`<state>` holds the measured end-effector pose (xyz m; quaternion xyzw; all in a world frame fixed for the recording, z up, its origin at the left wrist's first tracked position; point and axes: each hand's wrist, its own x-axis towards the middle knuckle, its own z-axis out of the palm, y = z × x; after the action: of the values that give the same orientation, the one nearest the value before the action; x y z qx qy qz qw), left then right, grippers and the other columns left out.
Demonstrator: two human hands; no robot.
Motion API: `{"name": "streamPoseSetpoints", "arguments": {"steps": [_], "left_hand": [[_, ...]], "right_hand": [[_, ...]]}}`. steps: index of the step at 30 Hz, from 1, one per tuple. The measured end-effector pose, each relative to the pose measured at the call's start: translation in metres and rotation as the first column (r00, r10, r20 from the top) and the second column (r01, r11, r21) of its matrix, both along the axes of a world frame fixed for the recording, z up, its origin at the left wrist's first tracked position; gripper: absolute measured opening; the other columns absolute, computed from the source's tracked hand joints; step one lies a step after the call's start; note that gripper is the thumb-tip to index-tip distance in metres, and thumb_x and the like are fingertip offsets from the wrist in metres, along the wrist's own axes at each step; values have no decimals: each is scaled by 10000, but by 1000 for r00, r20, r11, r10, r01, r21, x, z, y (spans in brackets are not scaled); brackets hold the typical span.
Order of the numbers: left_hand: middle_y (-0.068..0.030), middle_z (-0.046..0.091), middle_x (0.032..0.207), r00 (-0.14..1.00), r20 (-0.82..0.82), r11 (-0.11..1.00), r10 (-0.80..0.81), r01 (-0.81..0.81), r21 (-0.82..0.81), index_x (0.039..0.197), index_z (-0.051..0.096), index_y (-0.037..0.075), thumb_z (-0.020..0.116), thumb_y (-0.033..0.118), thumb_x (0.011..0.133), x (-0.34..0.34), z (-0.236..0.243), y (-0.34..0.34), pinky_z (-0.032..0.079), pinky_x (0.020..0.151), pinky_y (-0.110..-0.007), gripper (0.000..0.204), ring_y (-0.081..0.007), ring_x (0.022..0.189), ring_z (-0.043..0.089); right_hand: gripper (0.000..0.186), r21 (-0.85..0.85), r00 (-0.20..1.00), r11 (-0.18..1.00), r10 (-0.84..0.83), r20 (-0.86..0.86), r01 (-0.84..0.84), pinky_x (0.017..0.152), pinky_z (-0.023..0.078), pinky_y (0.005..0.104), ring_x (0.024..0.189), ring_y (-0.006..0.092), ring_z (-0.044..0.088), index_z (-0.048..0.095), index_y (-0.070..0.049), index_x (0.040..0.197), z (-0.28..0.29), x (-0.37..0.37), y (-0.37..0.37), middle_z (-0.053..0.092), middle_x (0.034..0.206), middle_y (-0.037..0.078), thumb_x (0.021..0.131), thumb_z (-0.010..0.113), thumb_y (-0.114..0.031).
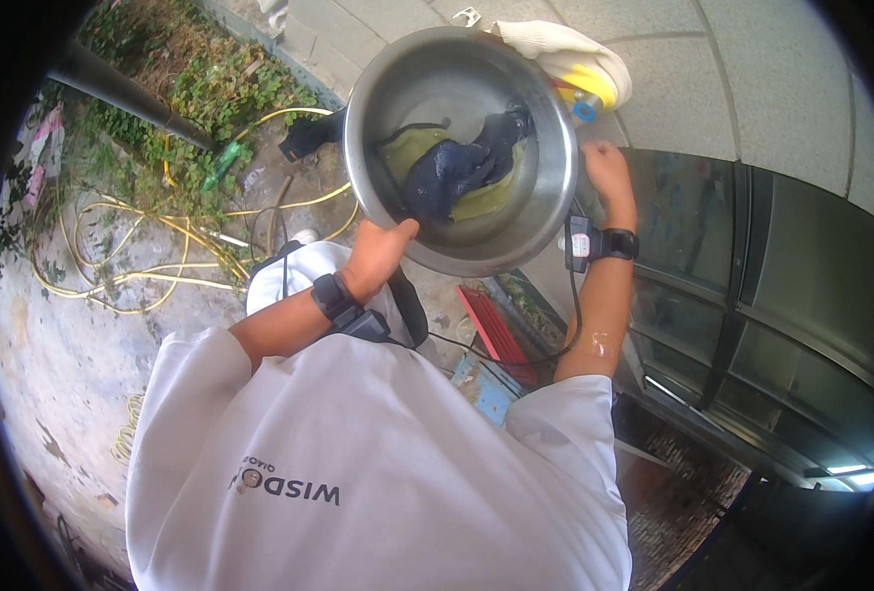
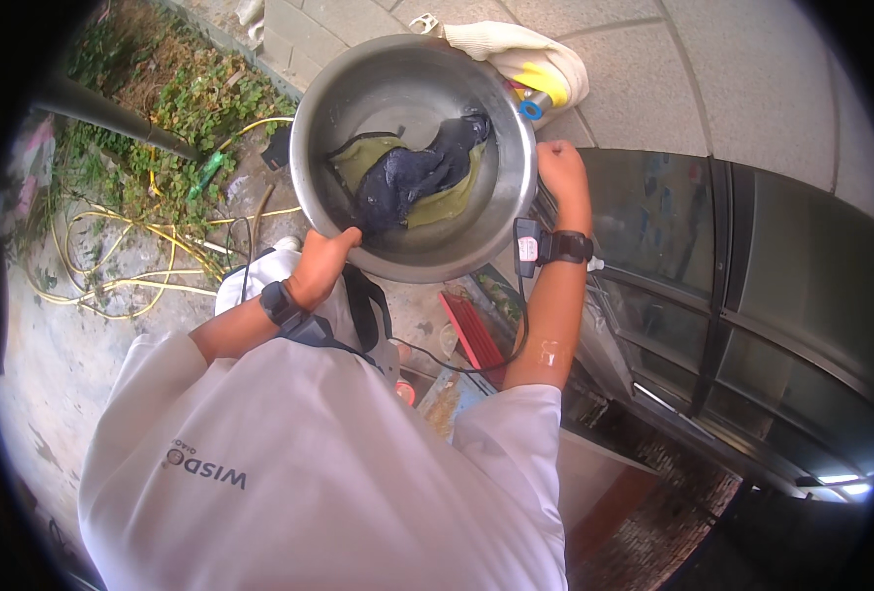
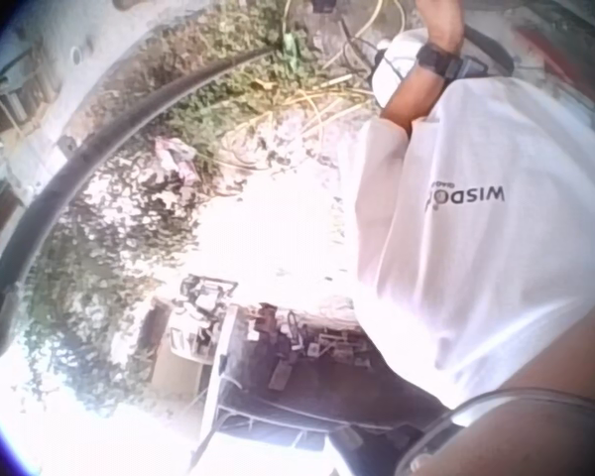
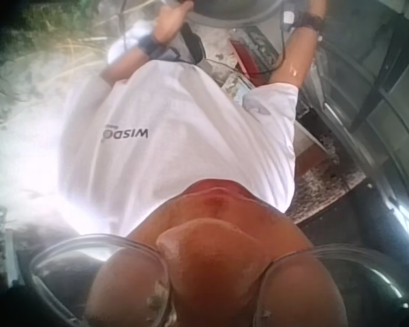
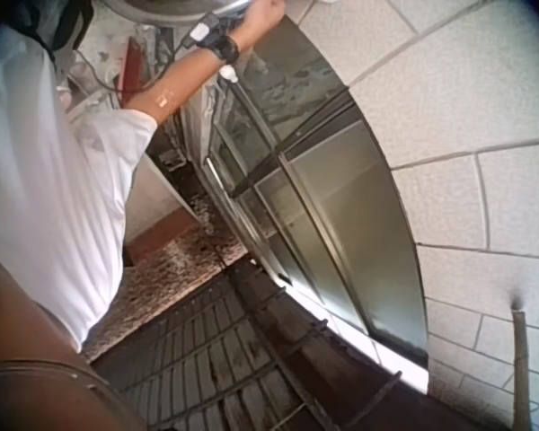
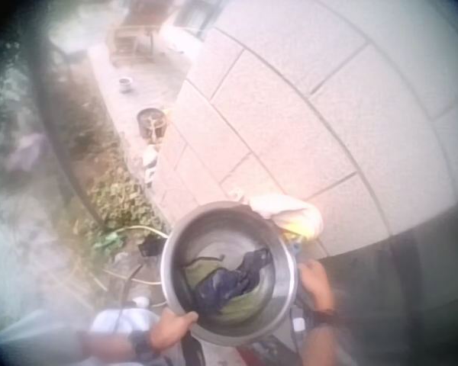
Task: Cleaning the exterior of a white small vehicle using a wet cloth and a bowl of water.
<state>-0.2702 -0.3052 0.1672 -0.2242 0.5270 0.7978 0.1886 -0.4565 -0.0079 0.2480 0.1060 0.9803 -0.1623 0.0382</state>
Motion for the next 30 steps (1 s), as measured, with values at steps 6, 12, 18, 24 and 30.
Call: {"name": "streamPoseSetpoints", "arguments": {"steps": [6,12,18,24,30], "left_hand": [[-32,573,717,999,-33,1000,1,-1,-9,812,587,-39,545,110,757,2,-5,2,395,582,-270,164,-107,655,502],[-43,580,723,999,-32,1000,6,-7,-23,831,584,-43,544,92,749,0,-9,5,415,611,-274,163,-120,678,521],[-100,590,731,999,-47,999,-11,9,-40,885,575,-63,555,127,753,2,-19,7,437,636,-307,232,-154,685,546],[-122,619,782,999,-30,998,14,-16,-59,957,586,-63,546,133,760,3,-10,0,450,665,-325,281,-170,726,573],[-123,623,759,998,-20,998,65,-65,7,902,611,-56,548,186,765,6,-25,-3,454,656,-328,285,-186,693,579]], "right_hand": [[413,-47,1000,999,24,-13,-24,827,455,346,938,312,614,601,43,1018,-21,-23,-17,635,969,218,778,564,-291],[440,8,998,999,46,51,-46,819,450,381,964,344,601,594,47,1018,-21,-39,-22,626,969,245,788,576,-328],[424,-94,988,992,76,-132,-89,809,454,378,971,340,597,595,28,1004,-44,-63,-12,633,974,216,764,648,-318],[310,-150,874,912,303,-380,-381,795,462,346,893,279,614,603,8,1004,-65,-84,-5,646,959,129,779,657,-199],[315,-485,974,850,126,-190,-204,811,435,297,931,169,552,581,9,1058,-48,-61,-40,587,1057,68,824,602,-201]]}}
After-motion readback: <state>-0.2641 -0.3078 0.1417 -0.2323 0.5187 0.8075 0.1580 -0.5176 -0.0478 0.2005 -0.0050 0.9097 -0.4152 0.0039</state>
